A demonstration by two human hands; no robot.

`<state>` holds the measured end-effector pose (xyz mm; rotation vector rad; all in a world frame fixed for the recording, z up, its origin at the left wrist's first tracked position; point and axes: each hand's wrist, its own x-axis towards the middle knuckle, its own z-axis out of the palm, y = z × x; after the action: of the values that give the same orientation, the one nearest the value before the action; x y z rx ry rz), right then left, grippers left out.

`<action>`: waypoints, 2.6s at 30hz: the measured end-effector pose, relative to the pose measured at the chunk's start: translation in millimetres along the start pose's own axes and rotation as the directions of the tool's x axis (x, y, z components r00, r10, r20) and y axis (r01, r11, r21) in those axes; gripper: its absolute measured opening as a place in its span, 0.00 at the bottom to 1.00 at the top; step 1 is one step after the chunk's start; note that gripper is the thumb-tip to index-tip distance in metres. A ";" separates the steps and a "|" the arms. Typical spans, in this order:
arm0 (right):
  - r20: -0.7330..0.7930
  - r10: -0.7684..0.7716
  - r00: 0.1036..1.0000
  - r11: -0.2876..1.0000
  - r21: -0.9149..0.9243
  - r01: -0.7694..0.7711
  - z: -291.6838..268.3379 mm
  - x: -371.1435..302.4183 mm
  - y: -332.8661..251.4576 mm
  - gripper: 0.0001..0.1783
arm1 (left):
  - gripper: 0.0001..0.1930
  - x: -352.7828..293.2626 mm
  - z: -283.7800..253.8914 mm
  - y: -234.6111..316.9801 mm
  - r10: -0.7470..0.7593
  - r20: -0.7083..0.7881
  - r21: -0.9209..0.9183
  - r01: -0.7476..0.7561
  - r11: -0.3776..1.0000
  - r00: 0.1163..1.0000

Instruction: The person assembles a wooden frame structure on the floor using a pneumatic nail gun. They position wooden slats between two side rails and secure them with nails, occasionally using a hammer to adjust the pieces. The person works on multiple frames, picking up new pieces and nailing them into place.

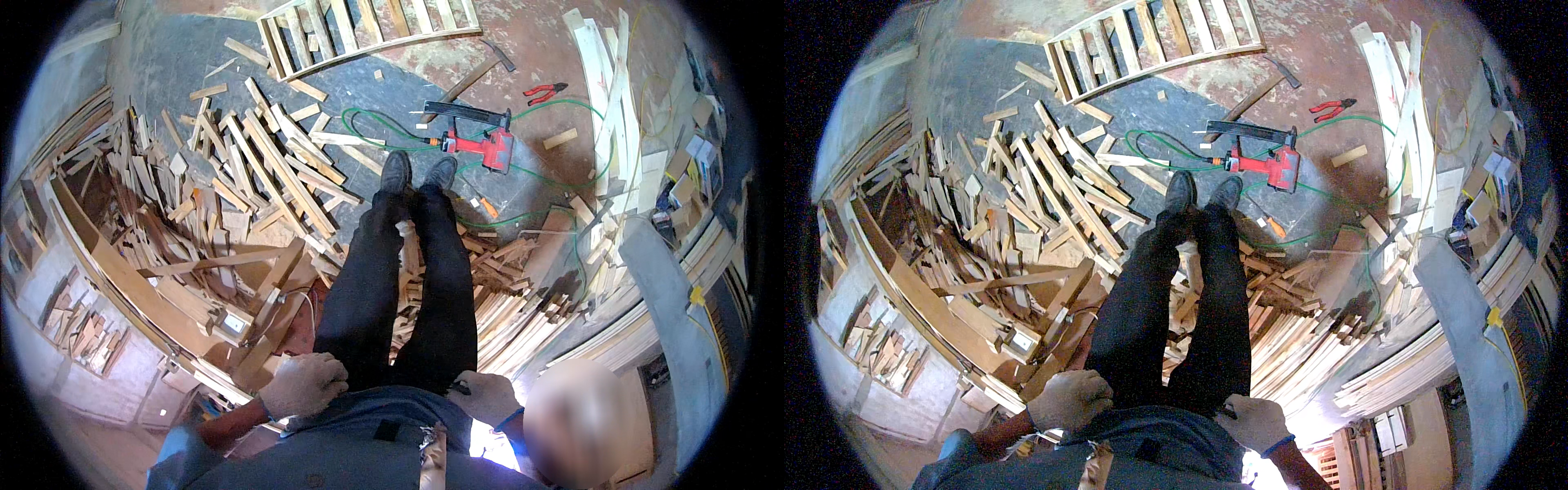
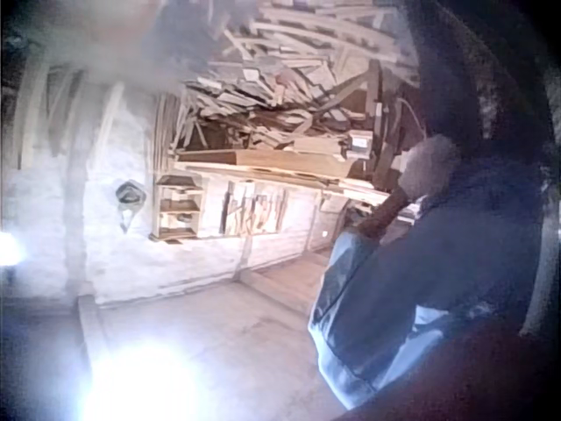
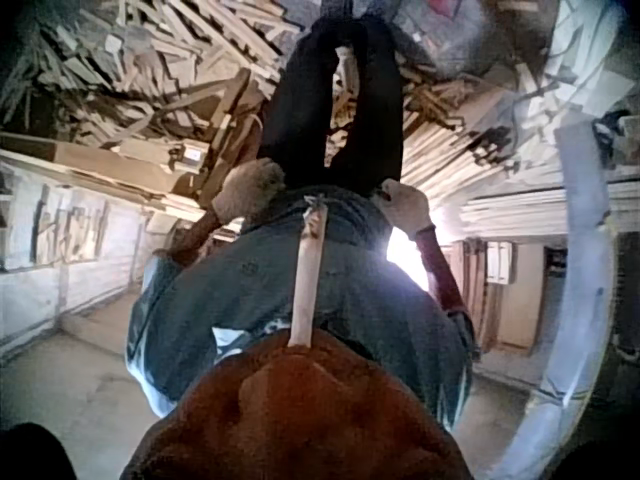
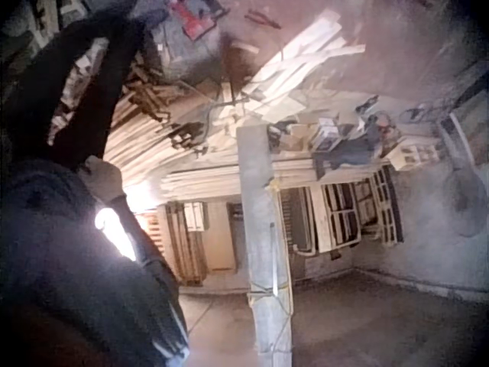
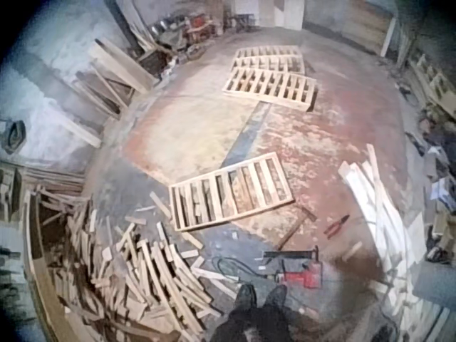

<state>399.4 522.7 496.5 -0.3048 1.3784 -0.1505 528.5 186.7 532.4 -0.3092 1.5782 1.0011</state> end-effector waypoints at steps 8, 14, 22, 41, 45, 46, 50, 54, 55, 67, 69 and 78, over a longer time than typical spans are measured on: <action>-0.024 0.038 0.999 0.999 0.038 -0.037 -6.9 9.5 -1.0 0.24 | 0.13 11.0 -4.9 -23.2 -0.048 -0.028 0.049 0.049 0.998 0.998; -0.229 0.019 0.973 0.998 0.067 -0.004 5.4 -6.6 -22.6 0.28 | 0.13 -11.3 -33.8 -18.2 -0.192 -0.013 -0.049 0.191 0.980 0.981; 0.105 0.020 0.994 0.996 0.086 -0.029 9.5 -29.4 -69.9 0.25 | 0.16 -4.6 -72.3 -40.0 -0.152 0.196 0.093 0.136 0.986 0.969; -0.162 0.324 0.932 0.727 0.672 -0.136 13.9 -3.1 4.2 0.23 | 0.27 75.8 -55.8 39.1 0.296 0.325 -0.001 -0.313 0.950 0.898; -0.311 0.458 0.833 0.468 0.881 0.071 -2.7 32.6 28.0 0.17 | 0.22 145.2 3.4 51.1 0.316 0.473 0.088 -0.401 0.912 0.823; -0.320 0.477 0.818 0.444 0.891 0.090 -16.0 40.6 26.5 0.16 | 0.20 154.9 4.4 48.9 0.245 0.561 0.123 -0.372 0.920 0.791; -0.306 0.480 0.822 0.233 0.948 0.216 -69.4 68.7 1.7 0.10 | 0.12 133.5 14.6 -7.1 0.390 0.653 -0.449 -0.083 0.889 0.649; -0.424 0.342 0.839 0.576 0.800 0.170 -115.6 109.2 -21.0 0.15 | 0.13 108.6 3.0 -33.1 0.410 0.764 -0.478 0.010 0.878 0.497; -0.503 0.322 0.802 0.619 0.753 0.224 -129.4 125.2 -30.7 0.18 | 0.14 116.4 -5.9 -36.4 0.363 0.777 -0.451 0.053 0.891 0.514; -0.669 -0.149 0.728 0.106 0.721 0.684 -255.1 482.3 9.8 0.15 | 0.27 527.4 -250.2 -32.2 0.199 0.039 -0.709 -0.114 0.696 0.979; -0.808 -0.161 0.567 0.172 0.543 0.822 -254.8 500.0 24.5 0.16 | 0.23 582.9 -247.7 -42.2 0.346 0.110 -0.846 -0.095 0.524 0.932; -0.489 0.338 0.804 -0.288 0.760 0.583 -125.1 630.2 166.0 0.22 | 0.16 741.5 -217.5 -38.9 0.273 0.066 -0.701 -0.150 0.697 0.960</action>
<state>384.5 487.3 -166.0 1.2506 1.2612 -1.7600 198.1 242.2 -165.1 -0.5463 1.0385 1.7548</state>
